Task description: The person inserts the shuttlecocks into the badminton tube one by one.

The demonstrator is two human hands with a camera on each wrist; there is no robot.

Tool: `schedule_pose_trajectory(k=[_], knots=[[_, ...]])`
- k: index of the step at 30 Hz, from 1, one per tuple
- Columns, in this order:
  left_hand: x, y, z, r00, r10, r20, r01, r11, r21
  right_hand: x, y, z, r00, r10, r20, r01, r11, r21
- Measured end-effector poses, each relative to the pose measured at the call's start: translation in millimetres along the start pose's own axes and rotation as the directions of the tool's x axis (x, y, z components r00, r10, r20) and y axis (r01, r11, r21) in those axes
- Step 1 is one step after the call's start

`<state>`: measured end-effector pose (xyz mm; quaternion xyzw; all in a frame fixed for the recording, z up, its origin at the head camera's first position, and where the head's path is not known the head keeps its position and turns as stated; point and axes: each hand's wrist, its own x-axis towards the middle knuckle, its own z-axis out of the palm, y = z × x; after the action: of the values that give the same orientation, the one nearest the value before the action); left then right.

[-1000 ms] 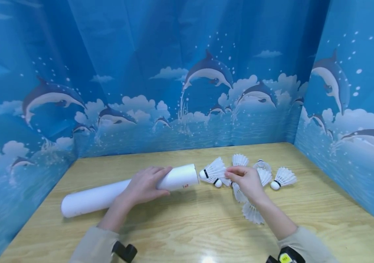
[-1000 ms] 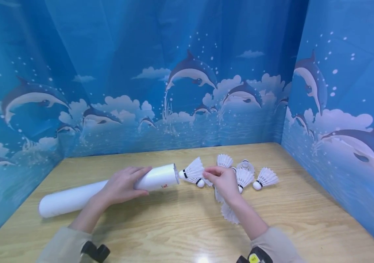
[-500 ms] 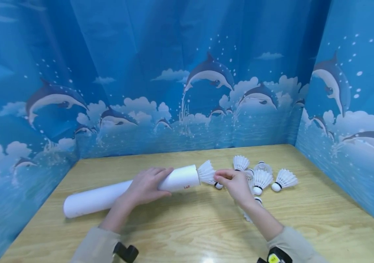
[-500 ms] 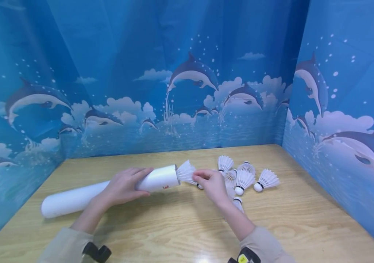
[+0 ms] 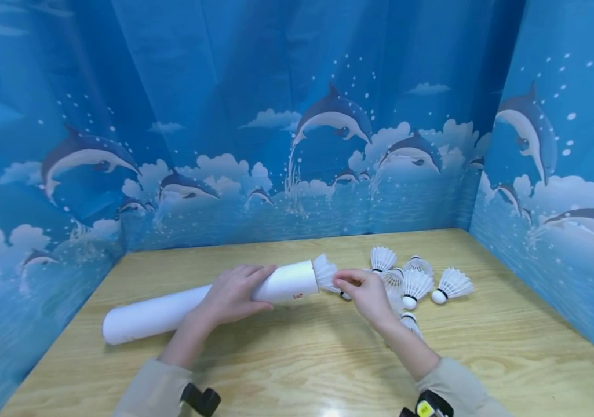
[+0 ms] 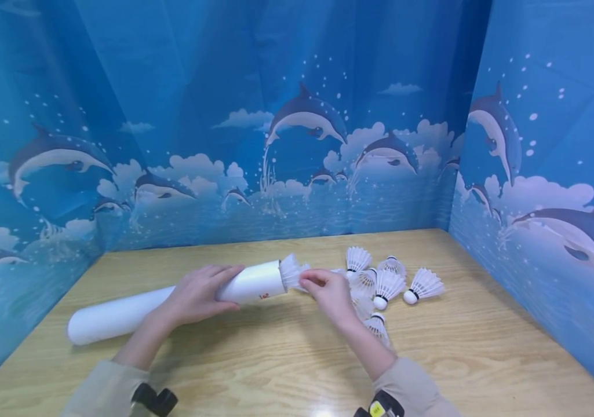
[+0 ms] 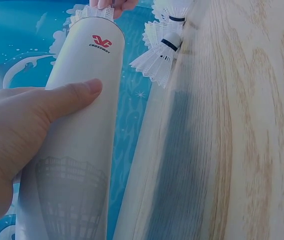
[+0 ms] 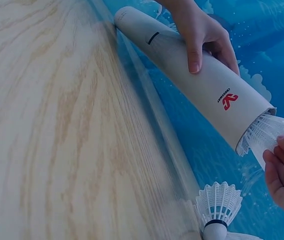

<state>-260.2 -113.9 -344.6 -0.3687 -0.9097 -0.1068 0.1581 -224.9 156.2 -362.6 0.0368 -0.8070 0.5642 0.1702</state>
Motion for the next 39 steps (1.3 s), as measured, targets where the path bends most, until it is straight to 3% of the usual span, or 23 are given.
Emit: schedule_pose_trajectory(k=[5,13,31,39], knots=[[-0.3,0.3,-0.2,1.0,-0.006,0.0,0.006,1.0,0.001,0,0,2.8,0.999,-0.051,-0.011,0.051,0.999,-0.007],[-0.7,-0.2,-1.5,1.0,-0.007,0.001,0.007,1.0,0.006,2,2,9.6,1.0,-0.015,0.003,0.015,1.0,0.004],[0.8,-3.1,-1.5,1.0,0.01,-0.018,-0.01,1.0,0.009,3,3,25.3,0.999,-0.039,0.021,0.037,0.996,0.083],[0.0,-1.2,-1.9,1.0,0.007,-0.017,-0.007,1.0,0.01,2,3,27.4,0.998,-0.053,0.016,0.053,0.999,0.006]])
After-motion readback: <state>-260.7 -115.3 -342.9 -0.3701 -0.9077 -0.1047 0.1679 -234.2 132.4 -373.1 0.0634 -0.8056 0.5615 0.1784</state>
